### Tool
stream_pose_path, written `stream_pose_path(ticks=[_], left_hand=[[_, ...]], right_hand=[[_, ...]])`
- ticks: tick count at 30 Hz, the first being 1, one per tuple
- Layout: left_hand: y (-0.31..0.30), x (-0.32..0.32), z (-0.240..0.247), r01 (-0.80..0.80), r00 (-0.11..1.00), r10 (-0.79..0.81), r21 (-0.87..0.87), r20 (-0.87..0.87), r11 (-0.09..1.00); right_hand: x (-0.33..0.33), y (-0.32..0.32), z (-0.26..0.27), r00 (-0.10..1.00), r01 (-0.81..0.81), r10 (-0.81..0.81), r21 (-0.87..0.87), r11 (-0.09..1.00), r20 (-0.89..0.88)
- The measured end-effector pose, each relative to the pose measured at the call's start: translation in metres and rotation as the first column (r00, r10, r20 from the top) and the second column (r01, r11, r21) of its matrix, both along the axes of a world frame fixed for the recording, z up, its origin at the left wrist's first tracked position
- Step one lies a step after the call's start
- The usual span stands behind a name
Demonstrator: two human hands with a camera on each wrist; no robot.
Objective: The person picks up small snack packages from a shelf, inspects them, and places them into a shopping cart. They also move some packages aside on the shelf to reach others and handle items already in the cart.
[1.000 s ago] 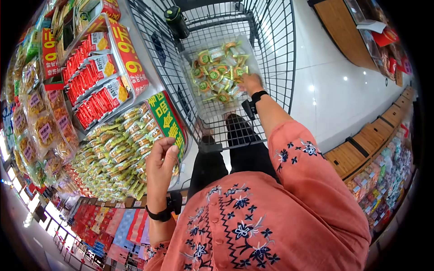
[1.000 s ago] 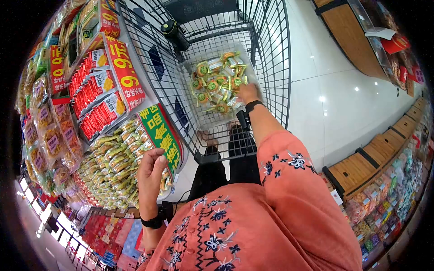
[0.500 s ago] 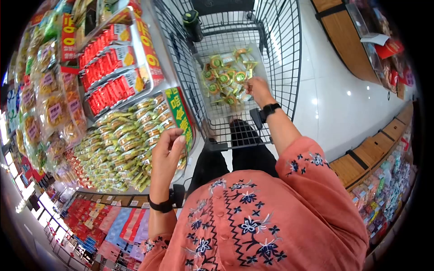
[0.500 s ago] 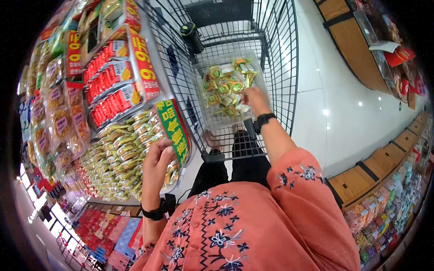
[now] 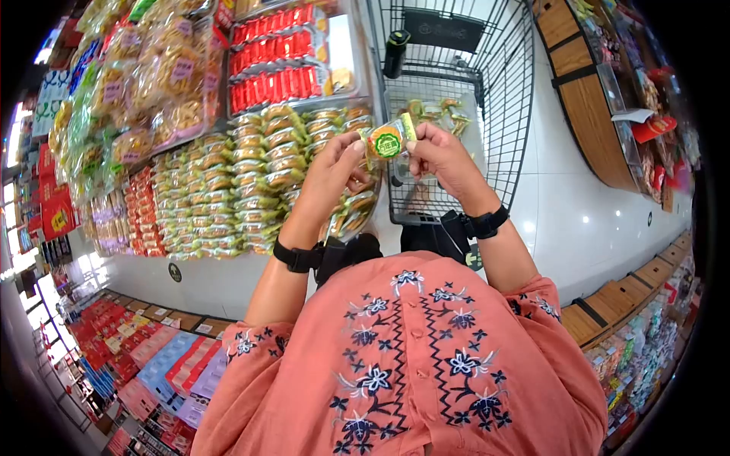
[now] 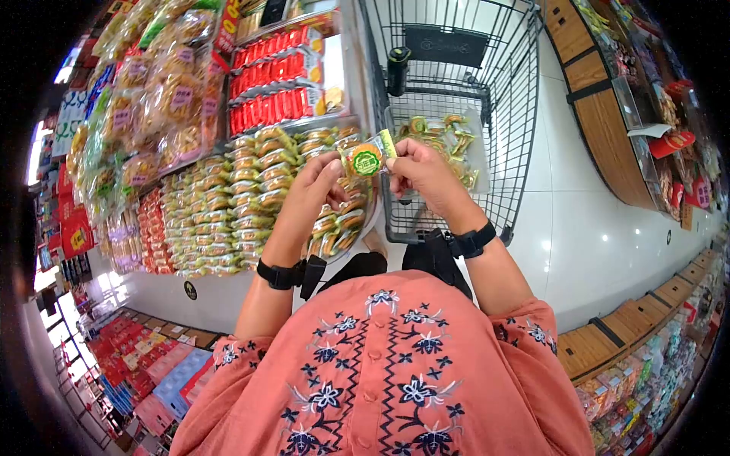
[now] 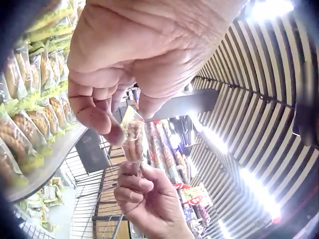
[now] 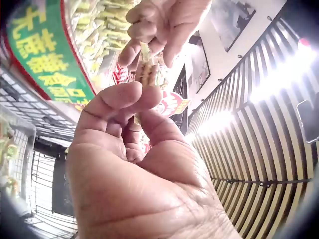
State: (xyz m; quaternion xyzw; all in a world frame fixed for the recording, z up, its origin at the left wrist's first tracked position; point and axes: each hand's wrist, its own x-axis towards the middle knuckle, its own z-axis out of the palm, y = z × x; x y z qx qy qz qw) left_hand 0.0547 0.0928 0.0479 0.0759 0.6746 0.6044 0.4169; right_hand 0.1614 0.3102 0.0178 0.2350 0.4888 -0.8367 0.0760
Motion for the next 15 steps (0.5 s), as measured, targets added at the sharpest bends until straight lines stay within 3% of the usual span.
stream_pose_path(ticks=[2, 6, 9, 15], left_hand=[[-0.016, 0.001, 0.000, -0.039, 0.998, 0.038, 0.032, 0.041, 0.999], [-0.047, 0.002, 0.007, -0.045, 0.996, 0.037, 0.091, 0.086, 0.995], [-0.067, 0.001, 0.004, -0.037, 0.988, 0.014, 0.148, 0.153, 0.988], [-0.094, 0.003, 0.011, -0.047, 0.995, 0.039, 0.083, 0.097, 0.995]], right_hand=[[-0.001, -0.019, 0.001, 0.999, -0.047, 0.047, -0.028, 0.999, -0.001], [-0.002, -0.050, 0.012, 0.991, -0.137, 0.136, 0.084, 0.987, 0.020], [-0.005, -0.070, 0.025, 0.992, -0.117, 0.113, 0.060, 0.991, 0.058], [-0.008, -0.094, 0.026, 0.980, -0.194, 0.190, 0.076, 0.978, 0.055]])
